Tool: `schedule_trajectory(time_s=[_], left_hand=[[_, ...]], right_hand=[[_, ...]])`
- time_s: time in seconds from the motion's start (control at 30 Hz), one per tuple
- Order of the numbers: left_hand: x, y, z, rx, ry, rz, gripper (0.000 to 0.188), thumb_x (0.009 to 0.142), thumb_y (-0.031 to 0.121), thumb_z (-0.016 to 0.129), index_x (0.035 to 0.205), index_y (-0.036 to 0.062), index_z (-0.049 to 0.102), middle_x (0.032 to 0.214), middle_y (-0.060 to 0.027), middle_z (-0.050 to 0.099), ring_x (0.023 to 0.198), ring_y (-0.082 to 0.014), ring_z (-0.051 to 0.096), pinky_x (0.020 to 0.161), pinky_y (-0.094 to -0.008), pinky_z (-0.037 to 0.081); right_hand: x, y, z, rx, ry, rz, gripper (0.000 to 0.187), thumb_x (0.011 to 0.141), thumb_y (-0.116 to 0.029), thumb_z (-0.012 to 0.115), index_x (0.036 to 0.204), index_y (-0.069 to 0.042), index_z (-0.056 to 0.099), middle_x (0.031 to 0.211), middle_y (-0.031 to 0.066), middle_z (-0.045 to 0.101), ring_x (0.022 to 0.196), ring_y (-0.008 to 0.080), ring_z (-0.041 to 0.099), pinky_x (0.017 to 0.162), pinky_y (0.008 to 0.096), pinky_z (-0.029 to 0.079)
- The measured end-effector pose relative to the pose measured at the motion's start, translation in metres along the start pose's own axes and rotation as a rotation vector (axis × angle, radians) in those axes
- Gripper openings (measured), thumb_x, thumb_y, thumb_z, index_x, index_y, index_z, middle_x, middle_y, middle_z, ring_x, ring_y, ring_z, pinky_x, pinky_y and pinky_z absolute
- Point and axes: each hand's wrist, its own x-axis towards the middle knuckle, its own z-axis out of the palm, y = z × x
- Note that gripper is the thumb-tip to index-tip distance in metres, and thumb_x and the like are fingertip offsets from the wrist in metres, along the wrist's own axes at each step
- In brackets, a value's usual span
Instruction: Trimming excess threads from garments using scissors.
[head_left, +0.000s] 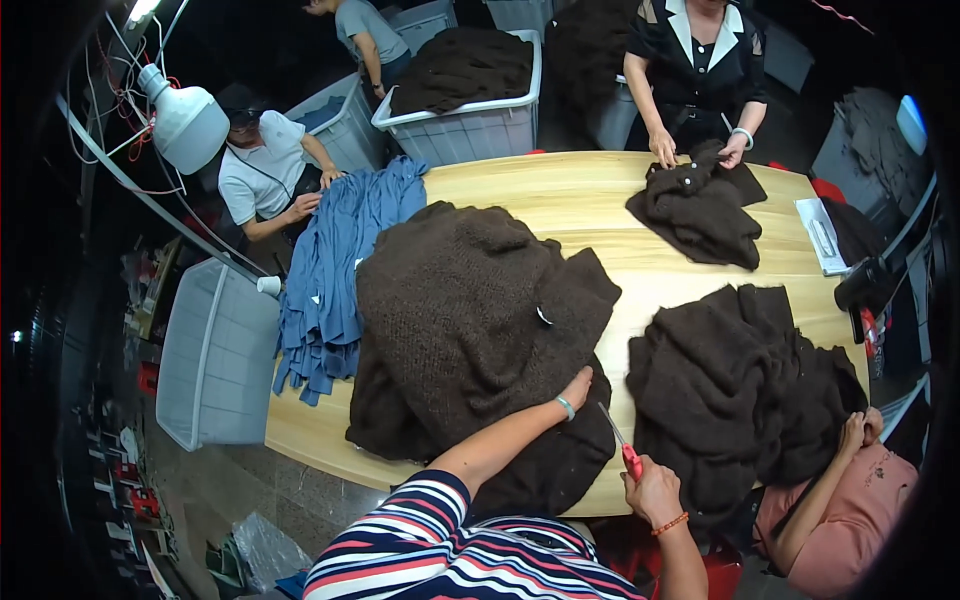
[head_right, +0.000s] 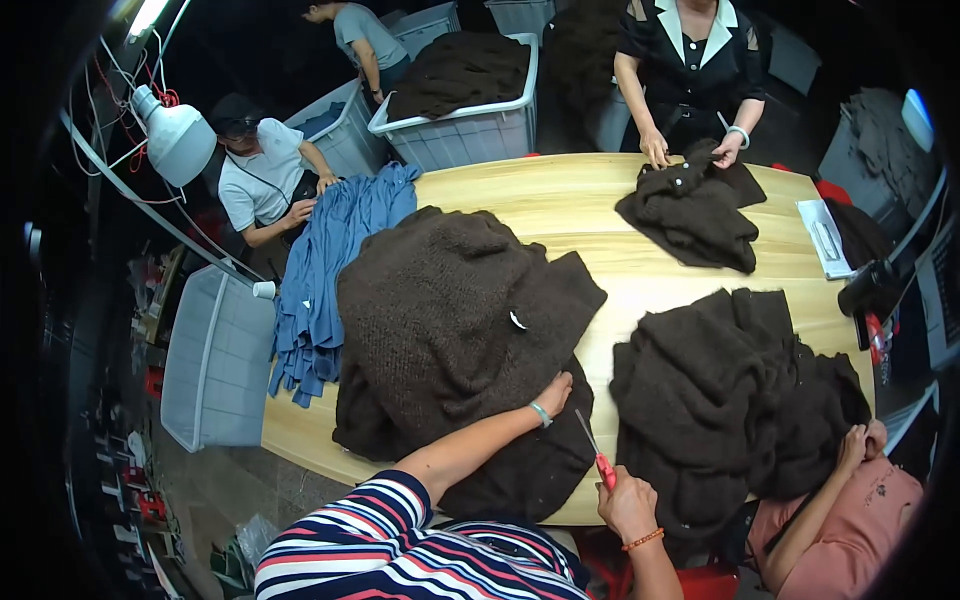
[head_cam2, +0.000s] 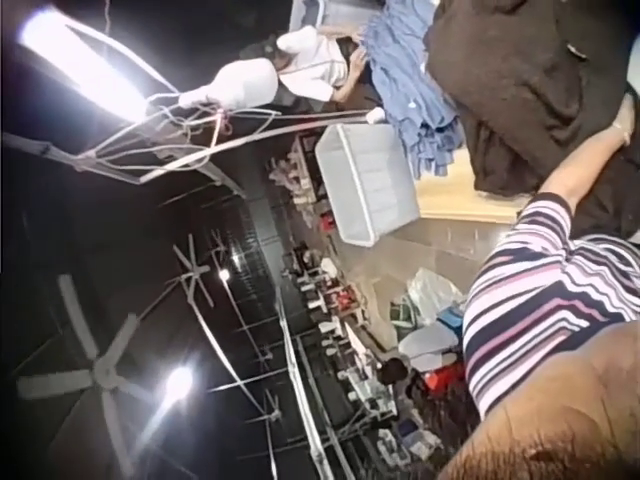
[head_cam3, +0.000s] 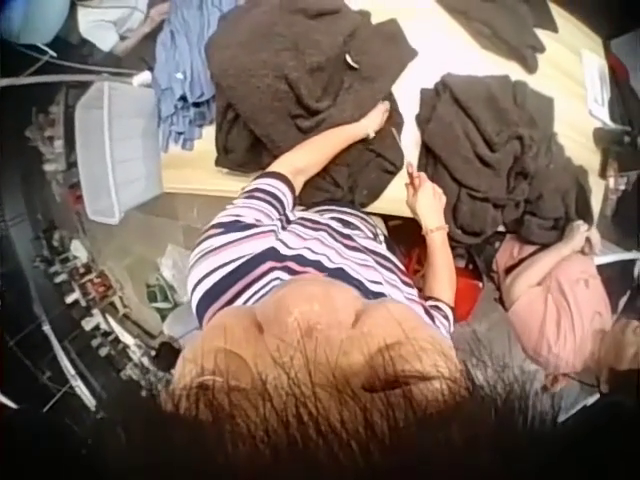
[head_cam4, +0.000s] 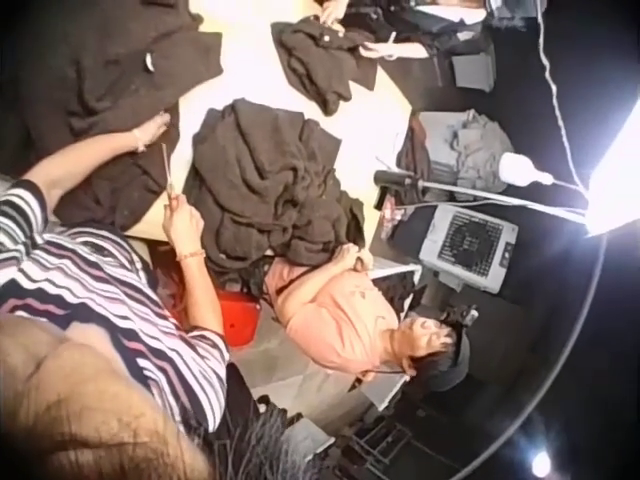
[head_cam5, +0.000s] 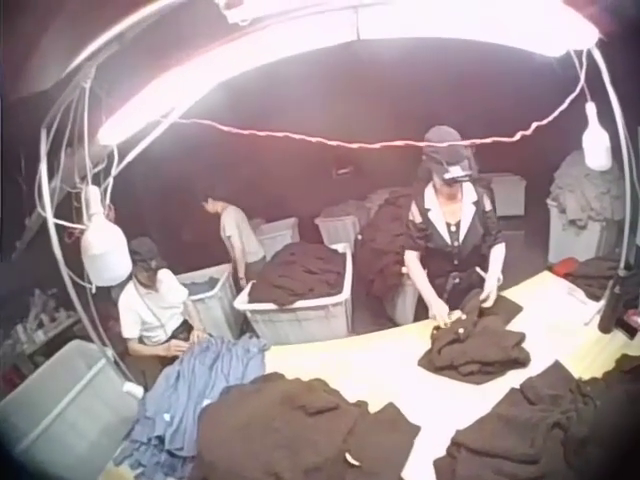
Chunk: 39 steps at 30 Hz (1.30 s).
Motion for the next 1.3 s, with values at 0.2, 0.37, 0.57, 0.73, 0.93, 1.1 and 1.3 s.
schedule_trajectory(time_s=[0.2, 0.37, 0.57, 0.73, 0.93, 1.1, 1.3], left_hand=[[0.000, -0.005, -0.082, 0.594, -0.162, 0.484, 0.032, 0.101, 0.024, 0.034, 0.110, 0.0019, 0.055, 0.094, -0.0079, 0.057, 0.086, -0.0159, 0.053, 0.083, -0.0304, 0.044], [-0.008, 0.214, -0.102, 0.374, -0.426, -0.105, 0.066, 0.079, 0.026, 0.074, 0.131, 0.0030, 0.041, 0.100, -0.0181, 0.060, 0.087, -0.0313, 0.058, 0.082, -0.0383, 0.048], [-0.048, 0.216, -0.125, 0.742, -0.389, -0.112, 0.062, 0.078, 0.027, 0.076, 0.127, 0.0029, 0.047, 0.093, -0.0191, 0.062, 0.078, -0.0302, 0.062, 0.072, -0.0385, 0.051], [-0.045, 0.194, -0.104, 0.356, -0.304, -0.001, 0.027, 0.084, 0.015, 0.069, 0.105, -0.0023, 0.063, 0.076, -0.0052, 0.061, 0.064, -0.0111, 0.052, 0.061, -0.0264, 0.046], [-0.039, 0.170, -0.097, -0.278, -0.278, -0.481, 0.013, 0.087, 0.014, 0.069, 0.096, 0.0062, 0.063, 0.080, 0.0038, 0.061, 0.060, -0.0054, 0.052, 0.058, -0.0207, 0.044], [-0.044, 0.170, -0.108, 0.247, -0.333, -0.138, 0.025, 0.083, 0.016, 0.072, 0.098, 0.0003, 0.061, 0.083, -0.0035, 0.062, 0.069, -0.0141, 0.057, 0.064, -0.0267, 0.047], [-0.074, 0.214, -0.126, 0.809, -0.373, 0.211, 0.056, 0.072, 0.014, 0.077, 0.119, 0.0018, 0.050, 0.096, -0.0183, 0.060, 0.085, -0.0333, 0.060, 0.079, -0.0395, 0.049]], right_hand=[[0.016, -0.013, -0.009, 0.087, 0.046, -0.106, 0.022, 0.082, -0.026, 0.064, 0.092, -0.006, 0.059, 0.077, 0.0223, 0.064, 0.076, 0.0415, 0.063, 0.070, 0.0508, 0.050], [0.012, 0.012, -0.013, 0.183, 0.061, 0.060, 0.018, 0.086, -0.022, 0.059, 0.092, -0.006, 0.057, 0.071, 0.0233, 0.063, 0.071, 0.0428, 0.062, 0.066, 0.0516, 0.050], [0.001, 0.020, 0.004, 0.190, 0.023, 0.123, 0.019, 0.086, -0.022, 0.058, 0.089, -0.003, 0.057, 0.071, 0.0244, 0.063, 0.071, 0.0433, 0.063, 0.067, 0.0523, 0.050], [-0.013, 0.009, 0.004, 0.194, -0.043, 0.023, 0.019, 0.085, -0.021, 0.060, 0.089, -0.002, 0.058, 0.070, 0.0238, 0.063, 0.070, 0.0420, 0.064, 0.065, 0.0507, 0.050], [-0.016, 0.008, 0.001, 0.158, -0.103, -0.018, 0.021, 0.083, -0.023, 0.064, 0.091, -0.003, 0.061, 0.071, 0.0211, 0.064, 0.073, 0.0399, 0.064, 0.068, 0.0488, 0.050], [-0.019, 0.009, 0.006, 0.179, -0.116, -0.050, 0.023, 0.084, -0.023, 0.063, 0.093, -0.003, 0.060, 0.074, 0.0230, 0.064, 0.074, 0.0413, 0.064, 0.070, 0.0490, 0.051], [-0.018, 0.020, 0.008, 0.205, -0.060, 0.132, 0.022, 0.085, -0.023, 0.062, 0.097, -0.005, 0.059, 0.073, 0.0230, 0.063, 0.073, 0.0424, 0.063, 0.069, 0.0505, 0.050]])
